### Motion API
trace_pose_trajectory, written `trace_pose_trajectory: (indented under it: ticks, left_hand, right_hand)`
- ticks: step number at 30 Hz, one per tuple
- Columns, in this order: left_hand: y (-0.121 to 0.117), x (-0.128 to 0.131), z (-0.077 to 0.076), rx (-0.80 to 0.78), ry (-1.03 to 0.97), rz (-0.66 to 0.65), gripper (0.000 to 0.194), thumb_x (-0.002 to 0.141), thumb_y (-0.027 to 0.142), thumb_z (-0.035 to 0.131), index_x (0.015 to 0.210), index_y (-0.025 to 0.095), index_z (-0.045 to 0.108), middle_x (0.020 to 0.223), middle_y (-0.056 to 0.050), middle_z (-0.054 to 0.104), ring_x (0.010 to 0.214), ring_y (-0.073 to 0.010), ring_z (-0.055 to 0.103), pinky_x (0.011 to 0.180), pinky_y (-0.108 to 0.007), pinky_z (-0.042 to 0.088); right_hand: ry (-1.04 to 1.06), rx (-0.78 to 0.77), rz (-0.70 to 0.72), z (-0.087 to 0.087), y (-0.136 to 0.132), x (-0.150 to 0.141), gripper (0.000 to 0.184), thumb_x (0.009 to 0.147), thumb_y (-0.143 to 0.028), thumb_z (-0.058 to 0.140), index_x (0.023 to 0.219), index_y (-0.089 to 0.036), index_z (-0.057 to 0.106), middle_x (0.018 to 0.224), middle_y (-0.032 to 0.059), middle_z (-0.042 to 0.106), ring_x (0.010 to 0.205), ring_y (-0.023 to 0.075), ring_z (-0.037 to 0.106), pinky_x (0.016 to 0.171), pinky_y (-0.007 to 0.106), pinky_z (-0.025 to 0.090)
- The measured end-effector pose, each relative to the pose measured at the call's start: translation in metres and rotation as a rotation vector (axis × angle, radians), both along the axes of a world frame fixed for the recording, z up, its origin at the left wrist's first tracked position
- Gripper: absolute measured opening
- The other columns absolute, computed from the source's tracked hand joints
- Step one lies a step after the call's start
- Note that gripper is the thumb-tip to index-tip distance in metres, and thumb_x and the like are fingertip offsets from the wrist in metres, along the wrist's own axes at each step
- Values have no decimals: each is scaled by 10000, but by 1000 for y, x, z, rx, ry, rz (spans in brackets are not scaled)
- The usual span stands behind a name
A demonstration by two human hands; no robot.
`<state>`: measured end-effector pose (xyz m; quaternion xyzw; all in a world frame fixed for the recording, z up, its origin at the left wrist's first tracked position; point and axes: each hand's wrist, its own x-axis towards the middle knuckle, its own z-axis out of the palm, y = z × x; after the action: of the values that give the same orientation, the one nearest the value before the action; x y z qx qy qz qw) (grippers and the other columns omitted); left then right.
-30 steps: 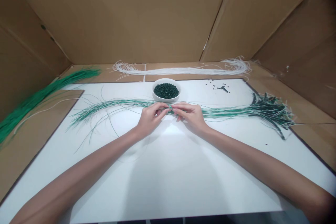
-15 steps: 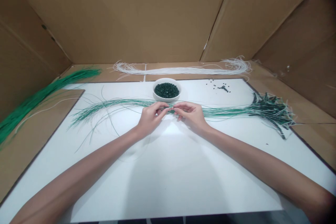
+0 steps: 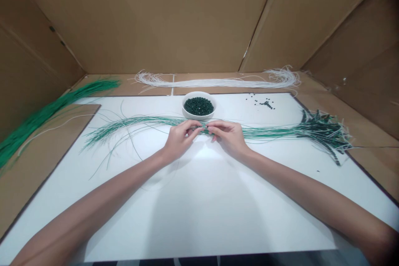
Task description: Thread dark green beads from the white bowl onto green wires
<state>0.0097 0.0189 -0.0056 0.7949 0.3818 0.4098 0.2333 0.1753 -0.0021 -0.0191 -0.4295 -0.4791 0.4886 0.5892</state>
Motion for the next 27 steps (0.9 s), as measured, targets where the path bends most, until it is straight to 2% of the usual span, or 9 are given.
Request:
trace_pose_trajectory:
  ticks: [16, 27]
  left_hand:
    - [0, 1, 2, -24, 14, -29, 153, 781, 302, 525, 841, 183, 597, 717, 7, 629, 554, -76, 487, 563, -186, 392]
    - [-1, 2, 2, -18, 32, -43, 162, 789, 309, 512, 845, 185, 600, 736, -2, 641, 558, -81, 502, 556, -190, 398]
  right_hand:
    - [-41, 0, 0, 2, -2, -1, 148, 607, -268, 694, 727, -182, 696, 665, 22, 623, 522, 96, 505, 421, 219, 421]
    - [-26, -11, -31, 1, -1, -1, 207, 584, -272, 705, 765, -174, 680, 720, 37, 643, 591, 123, 546, 417, 215, 431]
